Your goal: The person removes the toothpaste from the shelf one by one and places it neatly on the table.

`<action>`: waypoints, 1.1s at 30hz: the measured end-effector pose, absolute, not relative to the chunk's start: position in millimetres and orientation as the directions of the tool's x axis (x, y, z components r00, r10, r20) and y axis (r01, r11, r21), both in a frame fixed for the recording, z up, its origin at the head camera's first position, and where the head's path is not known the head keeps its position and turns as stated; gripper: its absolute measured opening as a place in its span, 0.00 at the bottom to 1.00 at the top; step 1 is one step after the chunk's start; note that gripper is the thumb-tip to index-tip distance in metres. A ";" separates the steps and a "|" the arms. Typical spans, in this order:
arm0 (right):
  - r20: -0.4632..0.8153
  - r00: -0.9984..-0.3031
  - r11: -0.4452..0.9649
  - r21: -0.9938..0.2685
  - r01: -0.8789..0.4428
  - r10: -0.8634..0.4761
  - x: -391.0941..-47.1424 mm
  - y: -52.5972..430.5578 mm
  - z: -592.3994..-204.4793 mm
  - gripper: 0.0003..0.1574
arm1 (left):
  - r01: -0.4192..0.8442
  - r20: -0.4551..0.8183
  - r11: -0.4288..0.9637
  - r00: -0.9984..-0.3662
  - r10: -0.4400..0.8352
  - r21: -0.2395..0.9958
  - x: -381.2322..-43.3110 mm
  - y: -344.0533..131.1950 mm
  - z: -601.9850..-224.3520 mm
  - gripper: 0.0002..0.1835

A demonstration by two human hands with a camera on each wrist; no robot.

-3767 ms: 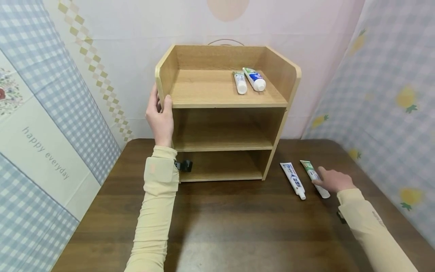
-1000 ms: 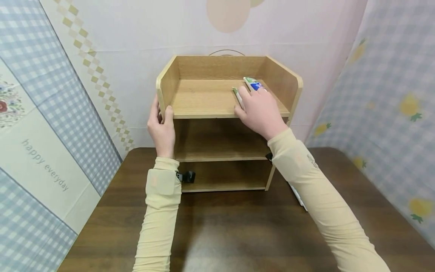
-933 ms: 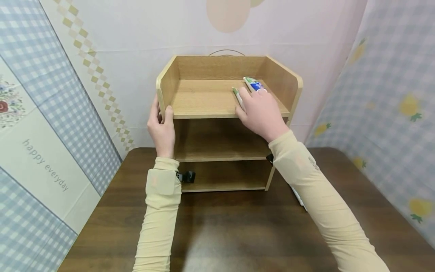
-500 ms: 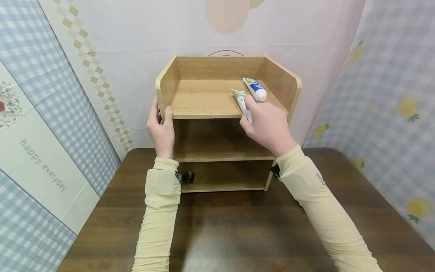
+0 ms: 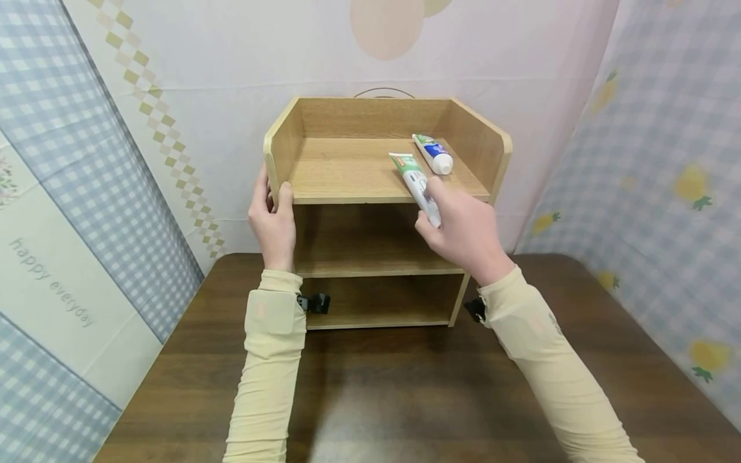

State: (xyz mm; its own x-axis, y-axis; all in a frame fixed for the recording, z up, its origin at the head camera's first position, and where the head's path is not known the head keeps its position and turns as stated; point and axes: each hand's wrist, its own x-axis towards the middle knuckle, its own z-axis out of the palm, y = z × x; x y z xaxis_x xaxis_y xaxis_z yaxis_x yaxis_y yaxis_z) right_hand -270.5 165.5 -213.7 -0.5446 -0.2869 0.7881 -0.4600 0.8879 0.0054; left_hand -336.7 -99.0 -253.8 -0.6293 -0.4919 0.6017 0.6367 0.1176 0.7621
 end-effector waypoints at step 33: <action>0.889 -0.362 0.817 0.024 -0.577 -0.282 -238.9 208.0 -235.4 0.16 | 0.591 0.551 0.069 -0.695 -0.462 0.804 -317.0 -84.7 -237.2 0.26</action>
